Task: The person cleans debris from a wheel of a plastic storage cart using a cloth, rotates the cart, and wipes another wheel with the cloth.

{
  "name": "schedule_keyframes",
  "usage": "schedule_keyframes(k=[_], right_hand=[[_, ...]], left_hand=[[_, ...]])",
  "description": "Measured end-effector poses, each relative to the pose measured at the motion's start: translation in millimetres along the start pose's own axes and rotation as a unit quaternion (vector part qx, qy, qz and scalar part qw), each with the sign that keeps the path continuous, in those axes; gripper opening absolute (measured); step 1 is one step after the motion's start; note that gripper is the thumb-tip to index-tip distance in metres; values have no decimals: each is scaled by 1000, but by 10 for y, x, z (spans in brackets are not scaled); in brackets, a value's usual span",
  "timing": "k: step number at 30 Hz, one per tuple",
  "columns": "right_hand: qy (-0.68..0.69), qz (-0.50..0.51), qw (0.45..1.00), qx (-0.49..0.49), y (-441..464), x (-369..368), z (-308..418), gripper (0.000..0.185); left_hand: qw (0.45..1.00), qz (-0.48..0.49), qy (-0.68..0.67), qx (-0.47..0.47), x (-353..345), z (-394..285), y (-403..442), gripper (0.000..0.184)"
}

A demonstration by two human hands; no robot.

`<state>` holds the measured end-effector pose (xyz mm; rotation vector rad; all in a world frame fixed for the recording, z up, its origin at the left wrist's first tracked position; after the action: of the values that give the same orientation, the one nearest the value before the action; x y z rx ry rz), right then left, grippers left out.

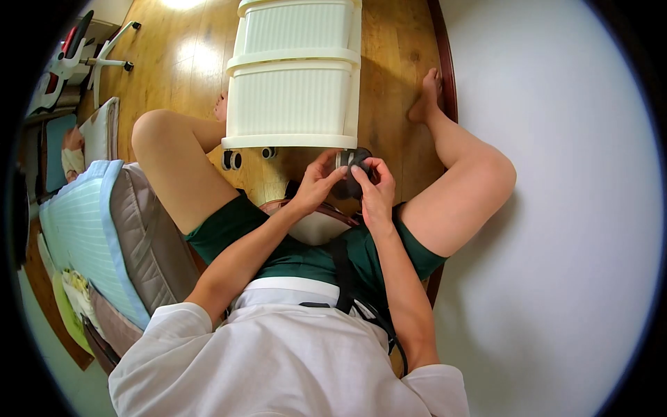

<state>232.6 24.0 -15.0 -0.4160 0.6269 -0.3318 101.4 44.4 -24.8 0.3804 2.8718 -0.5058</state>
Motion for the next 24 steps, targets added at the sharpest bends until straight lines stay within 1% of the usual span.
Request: schedule_keyframes(k=[7,10,16,19,22,24], right_hand=[[-14,-22,1000,3,103,-57,-27,17],[26,14,999,-17,118,-29,-34,17],[40,28,997,-57,73,26,-8,20],[36,20,998,-49,40,57,-26,20],[61,-6,997,-49,4,-39,6,19],[44,-6,998,-43,47,-70,-7,19]], left_hand=[[1000,-5,12,-7,26,69,20,42],[1000,-3,12,-4,20,12,4,43],[1000,4,6,11,13,-2,-8,43],[1000,5,11,26,19,16,-10,43],[1000,-1,7,12,12,26,-11,43],[1000,0,21,-4,21,25,0,43]])
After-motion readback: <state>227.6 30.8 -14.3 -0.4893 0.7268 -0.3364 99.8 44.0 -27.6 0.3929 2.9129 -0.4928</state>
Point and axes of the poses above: each hand's wrist, its own y-axis towards the middle knuckle, its own x-axis out of the back of the hand, z = x × y, the point moved 4 cm from there along y, towards the middle knuckle, and after that the axes turned 6 degrees about y, right-handed, at the moved point
